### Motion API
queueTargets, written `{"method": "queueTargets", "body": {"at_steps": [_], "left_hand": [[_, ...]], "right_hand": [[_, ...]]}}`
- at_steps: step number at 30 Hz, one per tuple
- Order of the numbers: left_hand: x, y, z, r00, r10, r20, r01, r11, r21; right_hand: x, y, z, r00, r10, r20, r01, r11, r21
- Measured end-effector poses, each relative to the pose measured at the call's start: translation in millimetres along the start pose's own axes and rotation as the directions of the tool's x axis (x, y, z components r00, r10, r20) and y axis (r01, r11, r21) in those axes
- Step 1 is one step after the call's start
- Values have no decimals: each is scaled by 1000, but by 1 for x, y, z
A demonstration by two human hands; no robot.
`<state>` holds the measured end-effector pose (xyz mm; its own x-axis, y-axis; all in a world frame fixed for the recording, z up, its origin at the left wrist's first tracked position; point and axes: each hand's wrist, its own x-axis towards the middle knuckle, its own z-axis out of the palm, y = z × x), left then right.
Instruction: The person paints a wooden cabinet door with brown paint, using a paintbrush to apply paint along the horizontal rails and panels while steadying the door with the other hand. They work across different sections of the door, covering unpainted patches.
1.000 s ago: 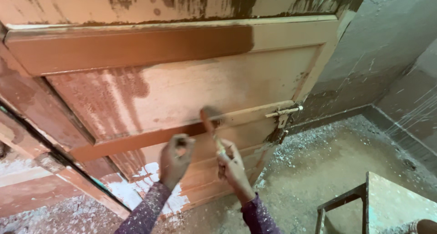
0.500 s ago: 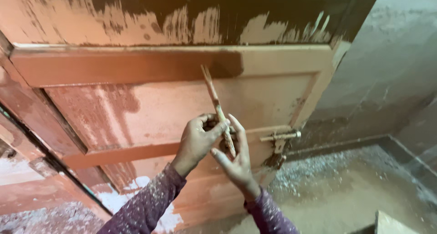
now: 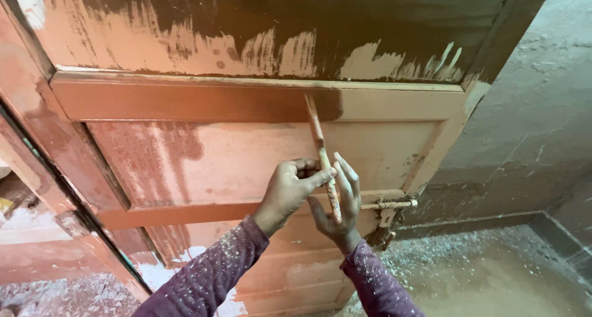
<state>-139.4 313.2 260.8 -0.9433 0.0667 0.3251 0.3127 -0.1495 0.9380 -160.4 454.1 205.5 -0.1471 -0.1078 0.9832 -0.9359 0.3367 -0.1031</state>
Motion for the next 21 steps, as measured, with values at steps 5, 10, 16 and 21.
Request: {"method": "queueTargets", "body": {"at_steps": [5, 10, 16, 21], "left_hand": [[-4, 3, -9, 1000, -30, -9, 30, 999, 36], [-18, 8, -41, 999, -41, -28, 41, 999, 16], [-55, 20, -155, 743, 426, -516, -251, 892, 376], [-80, 49, -280, 428, 725, -540, -386, 687, 615]], "right_hand": [[24, -16, 26, 989, 91, -116, -99, 993, -63], [44, -45, 56, 963, 226, -147, -232, 972, -25], [72, -99, 126, 961, 274, -41, -264, 950, 163], [87, -142, 216, 970, 228, 80, -242, 932, 270]]}}
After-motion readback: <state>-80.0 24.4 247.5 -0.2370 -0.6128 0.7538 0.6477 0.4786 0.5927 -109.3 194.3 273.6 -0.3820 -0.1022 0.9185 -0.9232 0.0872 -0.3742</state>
